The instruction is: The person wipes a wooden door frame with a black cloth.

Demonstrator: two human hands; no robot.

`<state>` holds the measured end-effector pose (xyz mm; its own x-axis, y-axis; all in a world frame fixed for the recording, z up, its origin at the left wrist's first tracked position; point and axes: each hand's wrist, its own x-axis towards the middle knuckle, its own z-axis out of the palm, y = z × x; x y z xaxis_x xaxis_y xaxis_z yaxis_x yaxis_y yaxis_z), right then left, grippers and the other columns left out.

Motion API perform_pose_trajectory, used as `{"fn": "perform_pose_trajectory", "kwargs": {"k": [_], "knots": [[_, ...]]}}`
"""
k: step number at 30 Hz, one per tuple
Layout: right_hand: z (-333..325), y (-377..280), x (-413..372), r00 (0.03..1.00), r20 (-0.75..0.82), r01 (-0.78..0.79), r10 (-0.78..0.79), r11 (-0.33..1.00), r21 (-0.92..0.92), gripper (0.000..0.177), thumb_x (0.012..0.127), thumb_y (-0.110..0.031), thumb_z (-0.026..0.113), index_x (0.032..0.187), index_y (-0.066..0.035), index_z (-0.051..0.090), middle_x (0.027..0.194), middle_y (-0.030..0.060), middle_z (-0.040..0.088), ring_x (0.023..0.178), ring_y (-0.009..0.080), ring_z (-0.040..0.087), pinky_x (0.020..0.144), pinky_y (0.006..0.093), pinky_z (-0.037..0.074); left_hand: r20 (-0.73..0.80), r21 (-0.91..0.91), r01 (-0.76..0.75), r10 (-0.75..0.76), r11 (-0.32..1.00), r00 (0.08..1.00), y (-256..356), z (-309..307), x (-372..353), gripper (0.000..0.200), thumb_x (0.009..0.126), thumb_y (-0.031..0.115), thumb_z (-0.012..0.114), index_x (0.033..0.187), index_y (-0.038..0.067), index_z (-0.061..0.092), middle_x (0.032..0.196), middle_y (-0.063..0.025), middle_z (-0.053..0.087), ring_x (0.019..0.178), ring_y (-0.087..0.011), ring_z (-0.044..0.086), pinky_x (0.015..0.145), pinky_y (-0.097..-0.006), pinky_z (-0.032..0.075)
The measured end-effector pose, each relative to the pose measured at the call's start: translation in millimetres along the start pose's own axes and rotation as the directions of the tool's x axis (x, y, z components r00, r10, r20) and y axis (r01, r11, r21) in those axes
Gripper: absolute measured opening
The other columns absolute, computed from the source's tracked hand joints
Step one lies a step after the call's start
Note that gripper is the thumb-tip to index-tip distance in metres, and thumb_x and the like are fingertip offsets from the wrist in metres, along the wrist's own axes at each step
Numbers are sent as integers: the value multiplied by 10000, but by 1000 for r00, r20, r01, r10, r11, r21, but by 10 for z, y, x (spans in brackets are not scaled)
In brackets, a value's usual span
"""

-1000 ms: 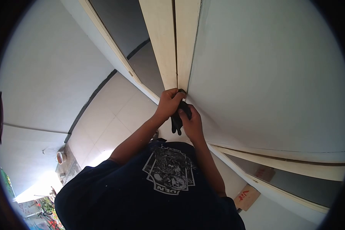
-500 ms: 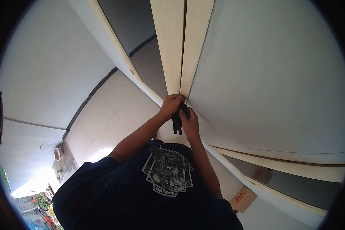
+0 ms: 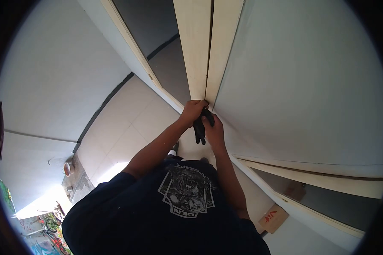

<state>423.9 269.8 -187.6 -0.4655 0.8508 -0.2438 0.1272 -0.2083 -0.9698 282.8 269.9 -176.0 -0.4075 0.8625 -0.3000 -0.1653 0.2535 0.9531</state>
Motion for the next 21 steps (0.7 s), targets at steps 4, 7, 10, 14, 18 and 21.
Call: {"fn": "perform_pose_trajectory", "kwargs": {"k": [4, 7, 10, 14, 18, 21], "knots": [[57, 178, -80, 991, -124, 60, -52, 997, 57, 284, 949, -220, 642, 1111, 14, 624, 886, 68, 665, 759, 114, 611, 698, 266, 492, -1, 48, 46, -46, 998, 999, -66, 51, -20, 285, 860, 231, 620, 833, -41, 698, 706, -68, 636, 635, -135, 574, 594, -280, 464], [1, -193, -213, 984, -126, 135, -128, 990, 49, 260, 954, -187, 630, 1116, 16, 619, 906, 77, 667, 778, 122, 618, 724, 269, 500, 9, 42, -1, 0, 999, 1000, 325, 98, -224, 279, 856, 225, 623, 841, -43, 702, 710, -75, 643, 638, -144, 587, 601, -280, 470], [-1, -248, -197, 979, -120, 171, -162, 983, 72, 259, 959, -185, 630, 1122, 15, 615, 898, 73, 668, 771, 122, 615, 720, 270, 501, 15, -71, -6, 7, 997, 1000, 298, 105, -171, 277, 852, 220, 628, 847, -47, 704, 706, -82, 642, 633, -148, 590, 605, -280, 475], [48, 276, 23, 998, -65, -15, 21, 996, 86, 273, 962, -182, 636, 1148, 14, 594, 960, 61, 666, 847, 99, 604, 761, 255, 497, 38, -110, 124, -121, 986, 992, -207, 25, 55, 278, 852, 220, 632, 845, -48, 703, 702, -82, 637, 623, -145, 583, 607, -282, 477], [87, 361, -23, 993, -116, -19, 30, 995, 95, 286, 961, -203, 639, 1151, 6, 595, 985, 48, 657, 837, 94, 598, 765, 256, 492, 38, 60, 123, -126, 991, 991, -188, 14, 52, 274, 859, 222, 638, 845, -44, 704, 701, -78, 634, 617, -141, 576, 609, -282, 476], [64, -167, -217, 984, -136, 138, -118, 979, 148, 288, 961, -223, 646, 1126, 11, 610, 932, 60, 668, 779, 111, 606, 698, 257, 493, 69, 71, 1, -6, 997, 998, 413, 39, -218, 281, 873, 227, 630, 843, -43, 702, 703, -65, 635, 615, -132, 571, 604, -278, 471]]}}
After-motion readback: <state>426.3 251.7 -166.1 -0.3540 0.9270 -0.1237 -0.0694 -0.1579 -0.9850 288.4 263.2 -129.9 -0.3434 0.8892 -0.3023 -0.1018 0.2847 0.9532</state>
